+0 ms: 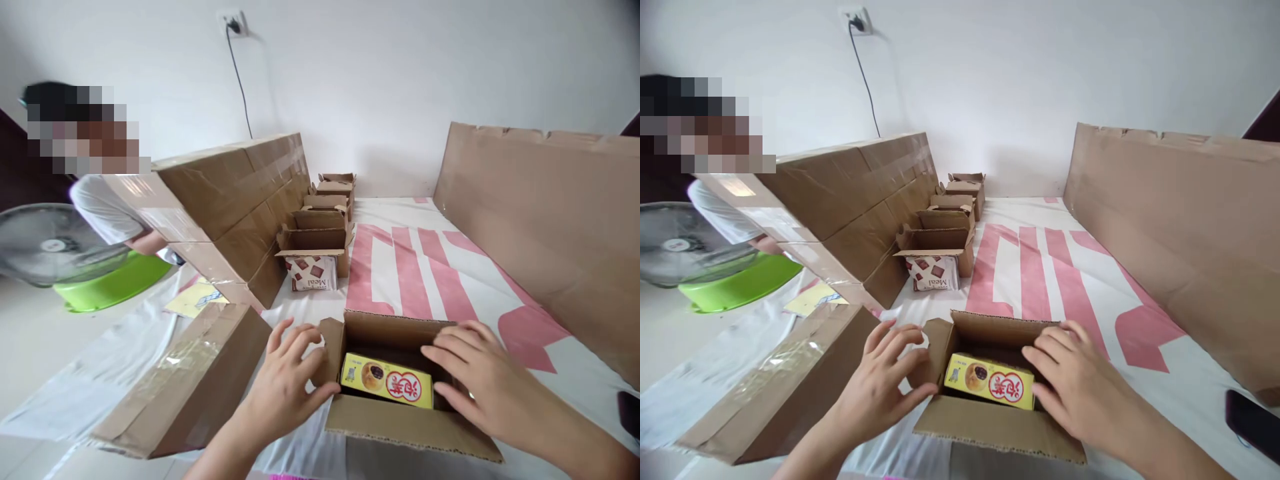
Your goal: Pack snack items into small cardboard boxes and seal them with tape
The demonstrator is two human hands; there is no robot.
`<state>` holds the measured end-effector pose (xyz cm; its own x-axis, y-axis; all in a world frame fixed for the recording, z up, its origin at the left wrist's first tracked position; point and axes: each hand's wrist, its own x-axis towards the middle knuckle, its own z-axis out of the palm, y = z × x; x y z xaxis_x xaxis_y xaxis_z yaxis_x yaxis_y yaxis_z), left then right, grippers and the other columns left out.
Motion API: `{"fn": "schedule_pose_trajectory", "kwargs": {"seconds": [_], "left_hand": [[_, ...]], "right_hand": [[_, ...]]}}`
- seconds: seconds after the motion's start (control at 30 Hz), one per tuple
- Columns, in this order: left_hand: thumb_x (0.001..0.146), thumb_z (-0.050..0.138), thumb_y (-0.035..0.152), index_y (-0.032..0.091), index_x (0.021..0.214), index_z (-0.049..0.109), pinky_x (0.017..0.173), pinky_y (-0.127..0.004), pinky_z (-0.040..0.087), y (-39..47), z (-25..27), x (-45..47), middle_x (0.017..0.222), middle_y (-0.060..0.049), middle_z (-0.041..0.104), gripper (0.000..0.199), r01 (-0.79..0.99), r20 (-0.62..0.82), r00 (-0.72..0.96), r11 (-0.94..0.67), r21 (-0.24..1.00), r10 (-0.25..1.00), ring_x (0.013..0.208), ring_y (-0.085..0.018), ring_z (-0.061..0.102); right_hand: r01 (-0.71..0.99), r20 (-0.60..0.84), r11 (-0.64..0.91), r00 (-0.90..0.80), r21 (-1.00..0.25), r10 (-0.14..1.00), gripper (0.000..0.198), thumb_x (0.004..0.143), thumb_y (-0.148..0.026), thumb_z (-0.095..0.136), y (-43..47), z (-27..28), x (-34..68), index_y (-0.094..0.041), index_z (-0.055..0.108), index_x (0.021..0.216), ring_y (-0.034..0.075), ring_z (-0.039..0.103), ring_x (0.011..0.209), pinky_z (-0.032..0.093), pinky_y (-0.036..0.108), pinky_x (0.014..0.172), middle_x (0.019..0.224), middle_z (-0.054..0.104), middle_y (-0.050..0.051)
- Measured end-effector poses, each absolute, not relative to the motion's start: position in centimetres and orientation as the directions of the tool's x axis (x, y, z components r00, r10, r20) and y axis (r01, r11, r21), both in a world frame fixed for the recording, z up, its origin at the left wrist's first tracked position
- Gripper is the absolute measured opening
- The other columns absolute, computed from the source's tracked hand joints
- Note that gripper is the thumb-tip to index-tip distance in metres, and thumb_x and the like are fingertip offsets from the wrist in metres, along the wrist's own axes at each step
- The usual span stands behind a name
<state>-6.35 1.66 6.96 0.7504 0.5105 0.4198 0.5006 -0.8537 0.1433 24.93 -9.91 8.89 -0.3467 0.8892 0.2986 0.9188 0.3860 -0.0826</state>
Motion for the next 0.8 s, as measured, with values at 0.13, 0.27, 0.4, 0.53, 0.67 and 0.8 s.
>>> {"fn": "schedule_pose_trajectory", "kwargs": {"seconds": [0.13, 0.27, 0.4, 0.53, 0.67, 0.8], "left_hand": [[0.082, 0.065, 0.041, 0.022, 0.094, 0.059, 0.091, -0.042, 0.049, 1.8, 4.2, -8.0, 0.101, -0.008, 0.064, 0.023, 0.496, 0.285, 0.76, -0.804, 0.328, 0.584, 0.097, -0.024, 0.061], [0.084, 0.062, 0.036, 0.021, 0.099, 0.056, 0.082, -0.037, 0.054, 1.2, 2.2, -7.5, 0.107, -0.01, 0.062, 0.023, 0.487, 0.25, 0.714, -0.721, 0.494, 0.654, 0.1, -0.025, 0.061], [0.08, 0.068, 0.039, 0.02, 0.113, 0.052, 0.086, -0.039, 0.053, 0.9, 1.3, -7.0, 0.118, -0.014, 0.055, 0.042, 0.448, 0.328, 0.652, -0.696, 0.561, 0.684, 0.109, -0.027, 0.058], [0.078, 0.067, 0.054, 0.024, 0.115, 0.06, 0.103, -0.049, 0.042, 0.8, 0.6, -5.9, 0.148, -0.015, 0.026, 0.049, 0.358, 0.496, 0.575, -0.745, 0.563, 0.651, 0.135, -0.035, 0.035], [0.091, 0.051, 0.048, 0.019, 0.081, 0.068, 0.103, -0.044, 0.043, 0.3, 0.4, -4.3, 0.136, -0.012, 0.044, 0.035, 0.31, 0.444, 0.499, -0.631, 0.711, 0.744, 0.126, -0.028, 0.046], [0.09, 0.054, 0.044, 0.019, 0.076, 0.068, 0.099, -0.039, 0.047, -0.1, 0.5, -3.5, 0.121, -0.011, 0.053, 0.032, 0.302, 0.403, 0.459, -0.566, 0.767, 0.792, 0.115, -0.024, 0.054]], "right_hand": [[0.968, 0.322, 0.248, -0.242, 0.024, 0.915, 0.037, 0.087, -0.024, 0.049, -12.1, 7.3, 27.9, -0.025, 0.057, 0.124, 0.025, 0.063, 0.094, 0.048, 0.044, 0.081, 0.112, 0.068, 0.007], [0.991, 0.277, 0.13, -0.13, 0.018, 0.952, 0.034, 0.091, -0.024, 0.044, -12.6, 5.3, 28.6, -0.023, 0.058, 0.122, 0.021, 0.065, 0.076, 0.051, 0.039, 0.066, 0.104, 0.07, 0.006], [0.983, 0.361, 0.158, -0.112, -0.099, 0.926, 0.027, 0.095, -0.03, 0.044, -11.8, 5.6, 26.6, -0.023, 0.063, 0.112, 0.024, 0.063, 0.097, 0.052, 0.04, 0.081, 0.106, 0.067, 0.008], [0.952, 0.174, 0.212, -0.175, -0.222, 0.969, 0.04, 0.086, -0.044, 0.061, -10.4, 6.8, 24.5, -0.025, 0.06, 0.122, 0.026, 0.062, 0.103, 0.052, 0.042, 0.085, 0.113, 0.066, 0.007], [0.939, 0.096, 0.198, -0.178, -0.28, 0.979, 0.046, 0.085, -0.048, 0.062, -9.4, 7.6, 23.7, -0.022, 0.06, 0.123, 0.029, 0.063, 0.103, 0.05, 0.044, 0.086, 0.113, 0.068, 0.011], [0.94, 0.017, 0.196, -0.199, -0.278, 0.98, 0.033, 0.085, -0.04, 0.061, -8.8, 8.2, 23.7, -0.023, 0.067, 0.112, 0.027, 0.067, 0.086, 0.05, 0.04, 0.076, 0.092, 0.073, 0.009]]}}
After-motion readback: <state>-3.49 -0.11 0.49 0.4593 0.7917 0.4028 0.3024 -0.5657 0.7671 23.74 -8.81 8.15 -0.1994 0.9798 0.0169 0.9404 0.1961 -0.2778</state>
